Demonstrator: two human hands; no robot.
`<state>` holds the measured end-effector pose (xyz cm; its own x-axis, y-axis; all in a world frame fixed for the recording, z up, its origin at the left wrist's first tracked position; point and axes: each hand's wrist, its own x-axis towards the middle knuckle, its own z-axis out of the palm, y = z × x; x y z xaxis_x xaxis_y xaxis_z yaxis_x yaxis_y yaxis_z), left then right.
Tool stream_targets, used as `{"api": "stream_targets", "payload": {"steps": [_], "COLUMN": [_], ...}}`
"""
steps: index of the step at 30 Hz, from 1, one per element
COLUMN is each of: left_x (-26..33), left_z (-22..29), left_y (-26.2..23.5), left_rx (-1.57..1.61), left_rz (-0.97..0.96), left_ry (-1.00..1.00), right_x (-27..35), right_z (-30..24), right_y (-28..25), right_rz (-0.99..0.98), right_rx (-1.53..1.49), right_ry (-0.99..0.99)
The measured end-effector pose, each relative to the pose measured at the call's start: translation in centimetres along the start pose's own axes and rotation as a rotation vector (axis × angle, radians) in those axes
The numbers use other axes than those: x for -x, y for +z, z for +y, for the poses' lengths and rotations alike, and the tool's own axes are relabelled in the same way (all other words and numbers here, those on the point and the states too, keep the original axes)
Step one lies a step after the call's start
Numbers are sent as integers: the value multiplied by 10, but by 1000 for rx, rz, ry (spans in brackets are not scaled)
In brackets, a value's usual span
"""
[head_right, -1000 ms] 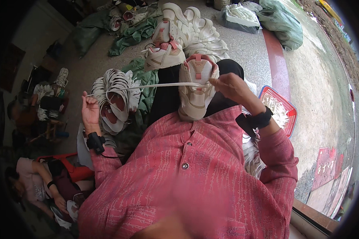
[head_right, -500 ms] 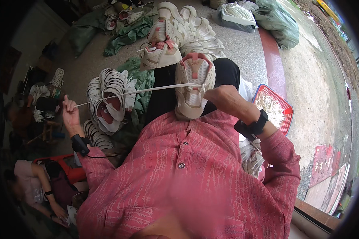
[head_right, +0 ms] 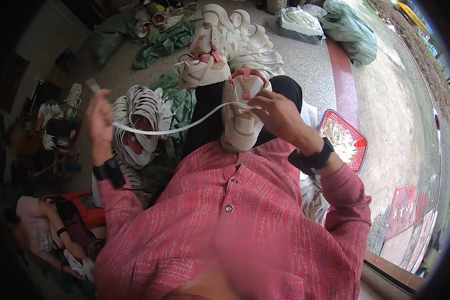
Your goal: Lacing white and pink athletic shoes by hand while sitting on the floor of a workshop.
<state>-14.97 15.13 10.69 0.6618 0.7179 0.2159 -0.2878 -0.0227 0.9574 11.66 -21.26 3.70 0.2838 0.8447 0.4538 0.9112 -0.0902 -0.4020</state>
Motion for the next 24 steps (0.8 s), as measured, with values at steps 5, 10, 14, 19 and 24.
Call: {"api": "stream_targets", "payload": {"steps": [5,10,14,19,24], "left_x": [-5,6,15,22,32], "left_z": [-103,-142,-153,-145,-151], "left_y": [113,169,166,170,173], "left_rx": [-340,-394,-446,-456,-621], "left_rz": [-629,-805,-842,-760,-695], "left_ry": [-28,-201,-133,-72,100], "right_x": [-21,-18,-12,-3,-3], "right_z": [-4,0,-2,14,7], "right_y": [14,31,32,37,39], "right_rz": [-145,-211,-22,5,-56], "right_rx": [-33,-104,-135,-218,-245], "right_ry": [75,213,116,45,11]}}
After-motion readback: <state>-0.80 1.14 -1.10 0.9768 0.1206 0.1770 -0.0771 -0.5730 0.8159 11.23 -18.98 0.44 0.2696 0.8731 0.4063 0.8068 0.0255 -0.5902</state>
